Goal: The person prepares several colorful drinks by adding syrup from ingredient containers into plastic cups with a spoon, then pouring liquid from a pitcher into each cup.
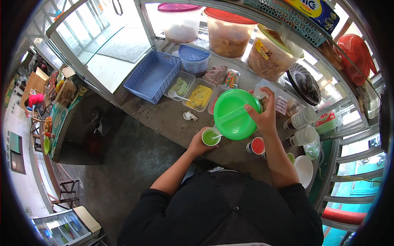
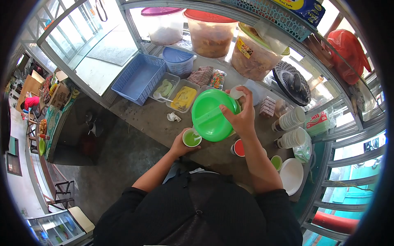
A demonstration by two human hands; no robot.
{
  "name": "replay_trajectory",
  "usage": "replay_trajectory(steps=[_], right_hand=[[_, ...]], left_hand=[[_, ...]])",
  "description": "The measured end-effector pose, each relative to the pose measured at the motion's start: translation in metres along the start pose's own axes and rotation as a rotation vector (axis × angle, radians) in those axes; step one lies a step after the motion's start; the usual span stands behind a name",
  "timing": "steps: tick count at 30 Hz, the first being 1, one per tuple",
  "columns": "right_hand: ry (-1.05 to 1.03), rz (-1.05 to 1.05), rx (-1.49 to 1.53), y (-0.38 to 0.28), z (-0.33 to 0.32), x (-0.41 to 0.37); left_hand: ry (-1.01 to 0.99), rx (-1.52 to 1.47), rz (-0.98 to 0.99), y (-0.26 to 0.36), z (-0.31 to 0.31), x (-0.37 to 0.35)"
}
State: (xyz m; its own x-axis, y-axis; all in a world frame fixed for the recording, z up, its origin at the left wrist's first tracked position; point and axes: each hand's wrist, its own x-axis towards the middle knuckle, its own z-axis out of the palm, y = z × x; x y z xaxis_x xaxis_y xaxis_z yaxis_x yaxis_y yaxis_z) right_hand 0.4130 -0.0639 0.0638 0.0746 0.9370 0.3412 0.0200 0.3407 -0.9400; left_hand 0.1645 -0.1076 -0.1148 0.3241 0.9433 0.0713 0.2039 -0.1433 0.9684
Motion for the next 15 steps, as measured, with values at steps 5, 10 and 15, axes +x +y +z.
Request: replay_trajectory(steps=[5, 10, 15], right_hand=[[-0.001, 0.002, -0.010, -0.0009, -0.0003, -0.0006], [0.002, 0.007, -0.031, -0.0028, -0.0003, -0.0003], [0.002, -0.003, 0.001, 0.0016, -0.0019, 0.0004]], left_hand=[[0.001, 0.001, 0.020, -0.0017, 0.0002, 0.0002], [0.005, 0.000, 0.027, -0.0036, 0.0009, 0.0000], [0.006, -0.024, 0.002, -0.0002, 0.0006, -0.0003]])
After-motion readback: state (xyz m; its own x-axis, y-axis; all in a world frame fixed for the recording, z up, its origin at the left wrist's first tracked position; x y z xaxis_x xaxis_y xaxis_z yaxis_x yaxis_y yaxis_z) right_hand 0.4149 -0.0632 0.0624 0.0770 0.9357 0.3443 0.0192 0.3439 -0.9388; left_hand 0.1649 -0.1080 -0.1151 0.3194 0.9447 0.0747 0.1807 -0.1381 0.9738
